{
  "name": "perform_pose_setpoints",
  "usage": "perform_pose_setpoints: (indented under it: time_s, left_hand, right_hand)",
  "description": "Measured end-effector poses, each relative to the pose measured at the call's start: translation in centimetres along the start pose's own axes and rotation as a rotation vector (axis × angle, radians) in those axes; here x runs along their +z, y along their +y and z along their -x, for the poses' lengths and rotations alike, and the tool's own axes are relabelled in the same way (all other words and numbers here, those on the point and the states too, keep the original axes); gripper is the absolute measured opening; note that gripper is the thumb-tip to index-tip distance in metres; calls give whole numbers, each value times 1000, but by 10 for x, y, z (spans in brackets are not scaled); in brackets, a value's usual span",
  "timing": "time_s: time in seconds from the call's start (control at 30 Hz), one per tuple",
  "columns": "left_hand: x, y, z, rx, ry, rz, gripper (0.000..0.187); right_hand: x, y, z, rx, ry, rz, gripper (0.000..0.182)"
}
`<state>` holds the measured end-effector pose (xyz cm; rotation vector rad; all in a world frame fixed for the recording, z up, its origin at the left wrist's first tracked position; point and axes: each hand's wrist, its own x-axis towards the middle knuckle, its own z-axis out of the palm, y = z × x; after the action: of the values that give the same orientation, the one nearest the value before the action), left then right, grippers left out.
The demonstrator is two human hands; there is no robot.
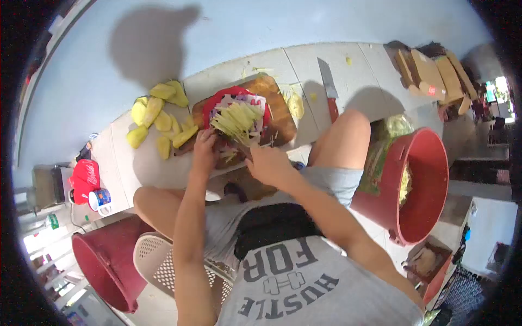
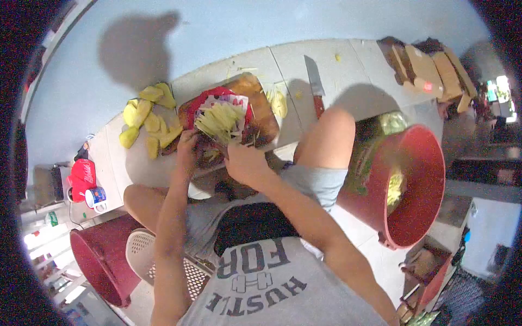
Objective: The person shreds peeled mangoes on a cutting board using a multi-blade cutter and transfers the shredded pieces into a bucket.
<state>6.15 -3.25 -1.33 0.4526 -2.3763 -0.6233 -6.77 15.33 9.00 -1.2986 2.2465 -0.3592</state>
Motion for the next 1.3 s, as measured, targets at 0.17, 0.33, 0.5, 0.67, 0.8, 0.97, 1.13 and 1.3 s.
perform_pose_setpoints:
  time_s: [0.17, 0.33, 0.5, 0.67, 0.8, 0.97, 1.13, 1.3]
  left_hand:
    - [-1, 7, 1, -365, 68, 65, 19]
    - [-5, 40, -10, -618, -16, -397, 24]
    - [7, 31, -4, -669, -3, -207, 25]
    - [3, 33, -9, -863, 215, 361, 22]
    - [-6, 77, -12, -505, 200, -106, 30]
    - [-6, 118, 5, 95, 84, -203, 46]
    - [-8, 128, 3, 146, -121, -173, 62]
    - [-17, 112, -9, 153, -158, -274, 66]
  right_hand:
    - [-34, 11, 27, 30, 39, -51, 34]
    - [-28, 44, 35, 63, 205, -184, 32]
    - [-5, 72, 45, -4, 291, -162, 32]
    - [14, 86, 46, 1, 277, -67, 35]
    - [13, 82, 50, -64, 322, -90, 41]
    - [8, 75, 54, -128, 421, -141, 44]
    - [4, 70, 50, -229, 385, -101, 45]
    - [8, 67, 49, -311, 405, -31, 36]
